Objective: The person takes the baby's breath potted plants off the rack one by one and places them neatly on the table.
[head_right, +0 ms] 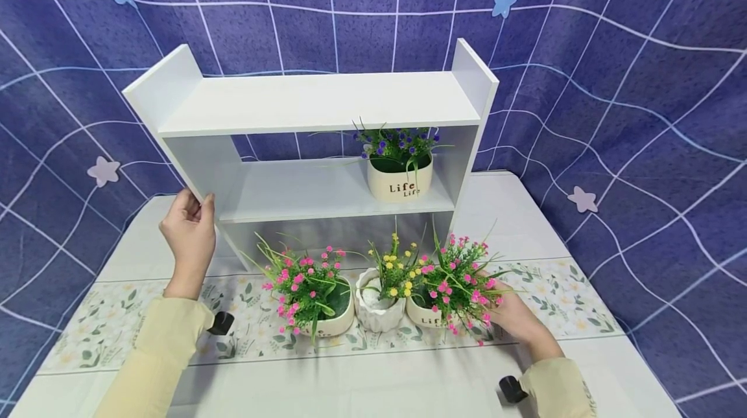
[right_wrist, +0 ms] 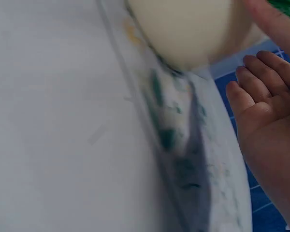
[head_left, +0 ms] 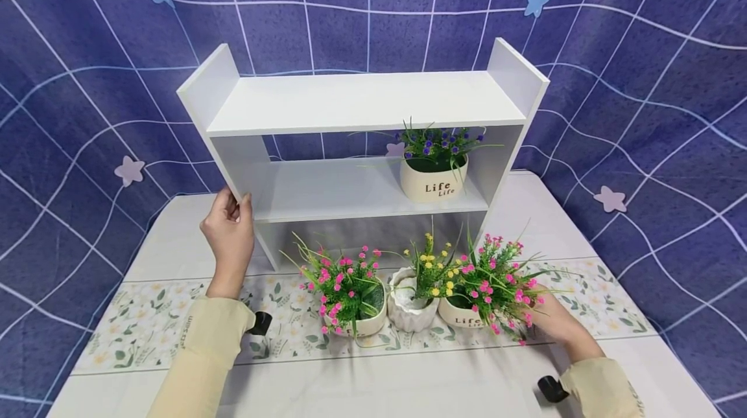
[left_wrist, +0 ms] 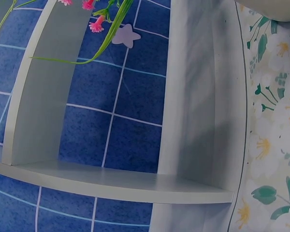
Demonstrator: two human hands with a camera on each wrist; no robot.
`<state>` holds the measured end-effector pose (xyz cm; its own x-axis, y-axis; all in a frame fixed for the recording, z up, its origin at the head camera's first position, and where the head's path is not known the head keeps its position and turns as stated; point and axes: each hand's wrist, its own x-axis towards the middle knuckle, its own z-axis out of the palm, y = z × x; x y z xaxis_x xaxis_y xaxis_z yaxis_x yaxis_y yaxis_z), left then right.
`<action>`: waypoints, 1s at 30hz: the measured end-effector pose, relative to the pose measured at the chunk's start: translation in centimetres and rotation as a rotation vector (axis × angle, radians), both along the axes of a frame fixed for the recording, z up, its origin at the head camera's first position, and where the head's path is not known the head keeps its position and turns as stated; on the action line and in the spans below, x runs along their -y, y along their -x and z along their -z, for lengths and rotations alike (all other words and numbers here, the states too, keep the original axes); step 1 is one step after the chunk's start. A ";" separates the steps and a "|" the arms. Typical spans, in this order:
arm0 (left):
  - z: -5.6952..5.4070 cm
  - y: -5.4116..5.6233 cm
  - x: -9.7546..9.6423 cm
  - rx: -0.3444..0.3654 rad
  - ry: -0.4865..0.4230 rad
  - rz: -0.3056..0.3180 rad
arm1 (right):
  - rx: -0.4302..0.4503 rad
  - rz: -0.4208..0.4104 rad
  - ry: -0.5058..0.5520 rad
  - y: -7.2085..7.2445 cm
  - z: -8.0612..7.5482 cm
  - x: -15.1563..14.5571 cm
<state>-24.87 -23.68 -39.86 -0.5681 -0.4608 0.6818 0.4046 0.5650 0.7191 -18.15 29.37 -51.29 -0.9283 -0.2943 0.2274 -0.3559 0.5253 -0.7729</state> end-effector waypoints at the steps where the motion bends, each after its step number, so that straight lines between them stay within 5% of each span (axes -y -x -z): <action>1: 0.0 0.0 0.0 0.000 0.001 -0.002 | 0.007 0.008 0.003 0.1 -0.2 -0.1; 6: -0.1 0.0 0.0 -0.003 -0.006 0.003 | 0.109 0.014 0.059 0.6 -1.8 -0.5; 14: 0.0 0.1 0.0 0.001 -0.010 0.005 | 0.099 -0.225 0.305 2.2 -3.9 -1.8; 17: 0.0 0.1 0.0 -0.001 -0.008 0.001 | 0.090 -0.259 0.313 2.6 -4.7 -2.2; 30: 0.1 0.1 0.0 -0.010 0.001 -0.005 | -0.036 -0.130 0.297 4.0 -8.9 -0.9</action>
<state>-24.92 -23.68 -39.91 -0.5591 -0.4630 0.6878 0.4089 0.5677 0.7145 -22.10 30.29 -42.37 -0.8773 -0.3254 0.3529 -0.4347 0.2270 -0.8715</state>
